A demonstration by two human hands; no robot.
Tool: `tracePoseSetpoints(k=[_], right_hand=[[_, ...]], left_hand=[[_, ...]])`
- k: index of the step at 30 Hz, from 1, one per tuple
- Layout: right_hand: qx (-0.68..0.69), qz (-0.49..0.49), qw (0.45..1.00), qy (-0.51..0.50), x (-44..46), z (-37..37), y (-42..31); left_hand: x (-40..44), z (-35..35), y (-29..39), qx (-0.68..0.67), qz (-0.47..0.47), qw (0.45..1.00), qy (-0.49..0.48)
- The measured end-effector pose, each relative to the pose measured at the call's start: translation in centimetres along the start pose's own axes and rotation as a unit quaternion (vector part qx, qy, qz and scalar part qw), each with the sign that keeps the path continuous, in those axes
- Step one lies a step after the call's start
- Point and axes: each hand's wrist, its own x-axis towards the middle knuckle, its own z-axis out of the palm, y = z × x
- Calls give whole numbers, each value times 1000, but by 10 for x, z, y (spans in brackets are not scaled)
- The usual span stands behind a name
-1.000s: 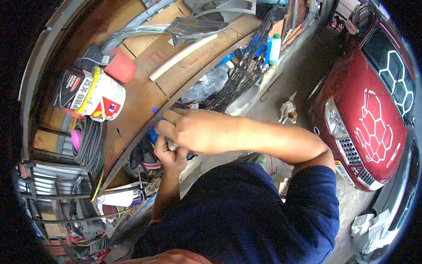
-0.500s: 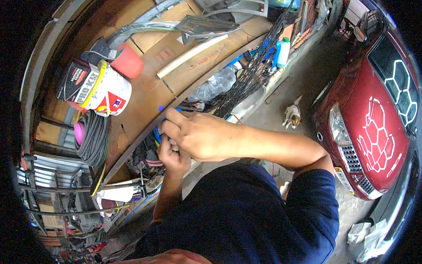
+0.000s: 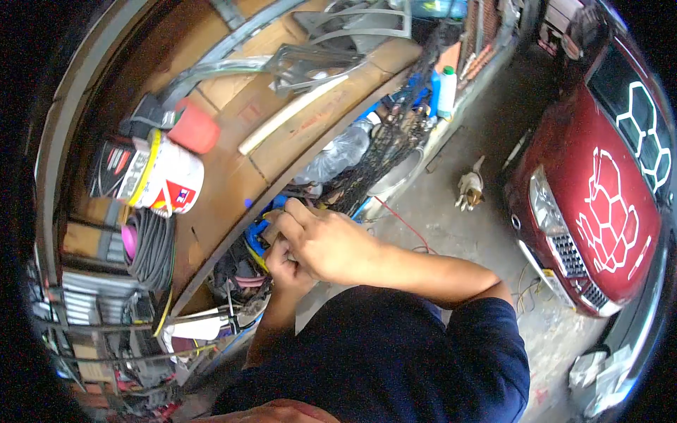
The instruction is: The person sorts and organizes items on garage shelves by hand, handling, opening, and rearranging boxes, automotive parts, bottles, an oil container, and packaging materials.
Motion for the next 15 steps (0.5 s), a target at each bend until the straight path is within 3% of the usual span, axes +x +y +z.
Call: tracePoseSetpoints(k=[1,4,5,8,9,12,15], right_hand=[[53,61,996,-25,-5,-6,1],[214,94,967,104,-35,4,28],[205,73,965,148,-47,20,43],[263,144,950,88,-81,40,61],[291,132,940,122,-88,50,67],[335,230,910,83,-104,48,83],[330,245,911,16,-109,20,106]], left_hand=[[1,5,2,-51,-30,998,-1],[9,18,2,-207,-157,966,16],[17,26,-4,-183,-130,974,35],[32,53,-6,-214,-124,968,46],[33,60,-4,-216,-147,965,28],[45,84,3,-222,-207,953,5],[53,97,-2,-277,-253,926,-35]])
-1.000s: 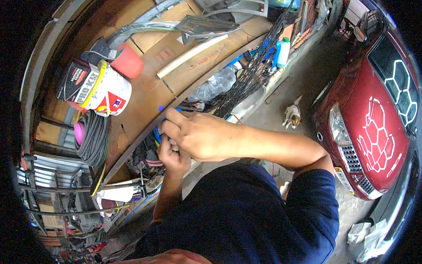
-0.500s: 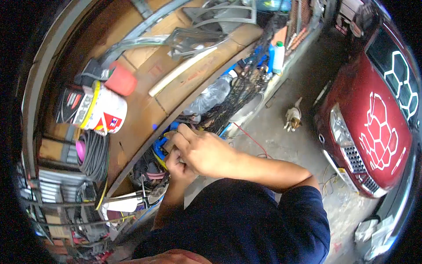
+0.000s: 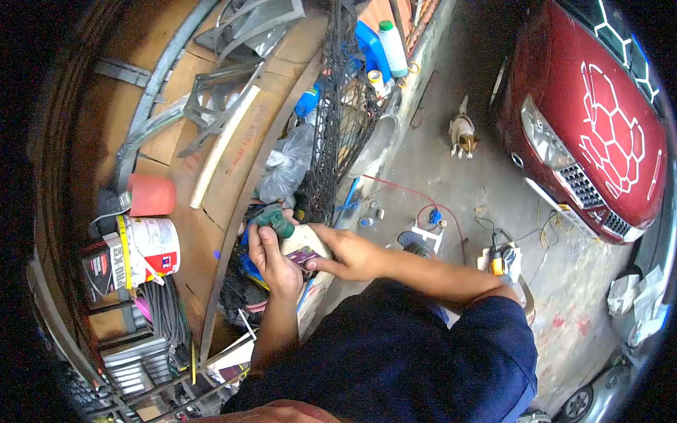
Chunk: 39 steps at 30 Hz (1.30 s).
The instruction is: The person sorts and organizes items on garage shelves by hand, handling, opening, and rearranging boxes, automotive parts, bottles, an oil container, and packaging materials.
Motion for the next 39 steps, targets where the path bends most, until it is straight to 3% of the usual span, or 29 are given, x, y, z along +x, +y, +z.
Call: tracePoseSetpoints(k=[1,2,5,11,12,14,18,19,21,23,25,28,31,34,37,39], right_hand=[[4,10,1000,-18,-1,-8,4],[0,-53,998,13,-1,-9,17],[20,-25,999,-23,-5,-24,29],[52,42,997,47,-8,-26,43],[46,49,996,63,-6,-32,44],[0,-28,988,150,5,-44,70],[-163,-67,937,302,38,-125,38],[-232,-82,900,359,50,-152,25],[-254,-103,869,412,65,-180,-1],[-187,-145,886,399,81,-189,-18],[-223,-152,887,376,97,-174,-26],[-158,-92,910,371,113,-126,-16],[-187,-18,932,309,105,-83,9],[-234,-53,915,323,104,-64,31],[-295,7,910,292,112,-76,48],[-451,110,862,204,110,-96,22]], left_hand=[[1,4,-3,-16,-18,1000,-6],[2,11,-7,-32,-33,999,-12],[7,19,-20,-42,-64,997,-27],[14,20,-28,35,-48,993,-105],[18,16,-27,85,11,992,-95],[31,0,-18,173,101,977,-69],[34,-72,3,414,203,877,136],[37,-95,11,485,226,828,166],[35,-126,14,548,220,787,181],[32,-134,13,592,215,755,181],[31,-134,9,620,208,738,166],[33,-127,9,626,193,736,171],[31,-128,12,617,191,744,174],[26,-137,9,615,201,743,171],[27,-136,6,613,207,744,170],[28,-132,10,608,215,743,177]])
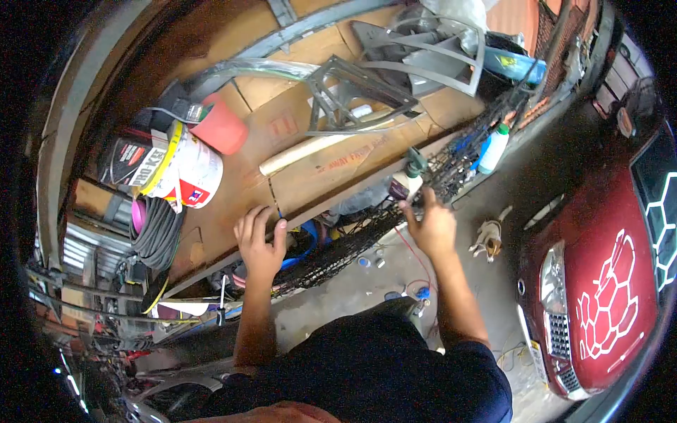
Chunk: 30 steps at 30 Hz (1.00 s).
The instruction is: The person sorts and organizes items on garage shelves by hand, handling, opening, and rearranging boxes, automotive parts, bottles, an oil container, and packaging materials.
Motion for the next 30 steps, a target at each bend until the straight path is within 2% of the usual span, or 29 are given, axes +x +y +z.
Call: tracePoseSetpoints(k=[2,4,5,7,9,12,13,16,18,19,20,22,23,26,28,30], right_hand=[[47,-24,998,22,13,-33,6],[168,-82,966,177,27,-74,-26],[116,-183,948,232,40,-87,-39],[50,-262,948,174,59,-101,-78],[-65,-370,909,181,94,-90,-96],[-160,-365,911,108,146,-74,-87],[-107,-388,903,148,158,-79,-85],[108,-311,917,224,164,-126,-89],[201,-189,948,159,185,-141,-63],[306,-152,928,150,184,-142,-61],[346,-146,913,162,194,-139,-45],[428,-9,894,134,204,-136,-23],[466,17,873,141,202,-133,-15],[474,57,858,190,206,-115,2],[292,17,913,285,205,-105,10],[35,6,896,442,195,-95,2]], left_hand=[[-2,1,-3,-3,2,1000,4],[-2,2,-4,-3,-1,1000,7],[0,1,-2,-5,-5,1000,3],[1,3,2,4,2,1000,6],[-1,2,4,7,0,1000,0],[-3,1,-2,3,8,1000,1],[-3,0,-4,-1,11,1000,3],[-2,-1,-4,-17,3,1000,-1],[-2,-1,-3,-19,-5,1000,-3],[-1,-2,-2,-20,-8,1000,-4],[0,-2,0,-21,-11,1000,-7],[8,-5,8,-36,-33,999,-14],[13,-4,12,-44,-43,998,-19],[35,11,23,-147,-43,988,-5],[57,19,41,-180,-13,983,-16],[79,27,66,-193,34,981,-15]])
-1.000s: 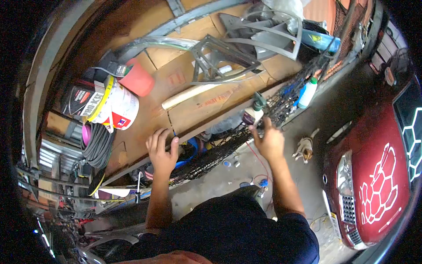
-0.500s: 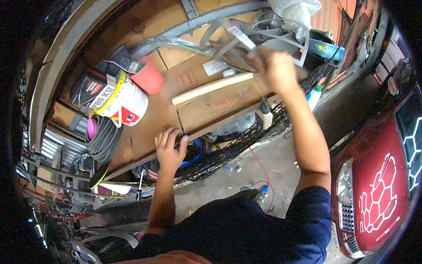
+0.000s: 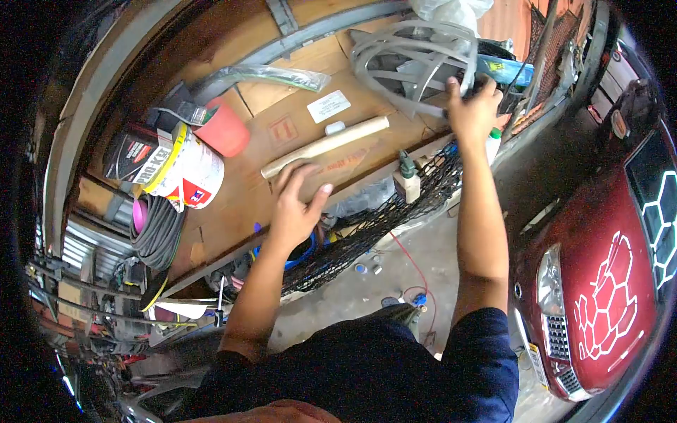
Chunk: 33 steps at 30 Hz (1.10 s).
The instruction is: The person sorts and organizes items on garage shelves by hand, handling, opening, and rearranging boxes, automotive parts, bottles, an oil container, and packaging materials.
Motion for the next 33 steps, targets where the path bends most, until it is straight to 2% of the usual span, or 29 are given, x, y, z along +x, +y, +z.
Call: tracePoseSetpoints(k=[1,2,3,4,5,6,8,9,10,12,14,16,18,19,22,23,24,26,27,29,30,31,32,33], right_hand=[[64,44,996,-39,-2,-8,-11],[75,51,996,-24,-4,5,-6],[158,80,984,-35,-6,17,-2],[241,107,964,-48,-7,25,-4],[233,132,962,-57,-7,27,-10],[262,127,954,-66,-7,32,-15],[323,108,935,-98,-5,37,-31],[294,78,949,-87,-7,38,-42],[260,52,961,-76,-13,36,-56],[242,-3,954,-177,-28,-4,-103],[257,-63,947,-183,-53,-16,-126],[314,-131,925,-168,-76,-22,-131],[344,-184,904,-175,-95,-52,-137],[383,-177,891,-168,-108,-61,-140],[466,-122,858,-180,-141,-93,-142],[502,-74,834,-218,-158,-95,-136],[541,-20,803,-248,-176,-92,-130],[563,130,726,-374,-190,-103,-128],[558,139,717,-394,-193,-105,-127],[565,162,705,-396,-204,-102,-127],[584,197,677,-402,-204,-100,-126],[602,339,591,-416,-204,-108,-127],[637,388,517,-420,-197,-111,-132],[670,393,473,-416,-199,-106,-133]], left_hand=[[10,12,5,-53,-9,998,-18],[20,24,10,-105,-18,994,-34],[31,37,14,-157,-28,986,-51],[41,54,17,-247,-70,964,-73],[49,74,16,-335,-113,931,-95],[58,90,14,-418,-153,888,-116],[81,117,11,-464,-222,854,-83],[86,127,10,-486,-256,833,-69],[96,115,28,-572,-325,752,-44],[112,119,7,-681,-402,606,-86],[124,100,21,-690,-474,548,-3],[122,102,-11,-721,-466,513,8],[115,87,-23,-750,-375,544,41],[105,70,-24,-768,-356,531,36],[73,22,-19,-774,-277,569,27],[62,10,-29,-788,-182,587,-22],[49,8,-42,-785,-177,594,23],[24,-6,-58,-770,-168,603,121],[11,-22,-60,-735,-207,632,134],[-11,-35,-73,-731,-317,587,145],[-20,-43,-81,-726,-363,563,156],[-26,-50,-82,-708,-388,575,128],[-30,-57,-79,-688,-412,588,103],[-35,-68,-73,-659,-459,589,95]])
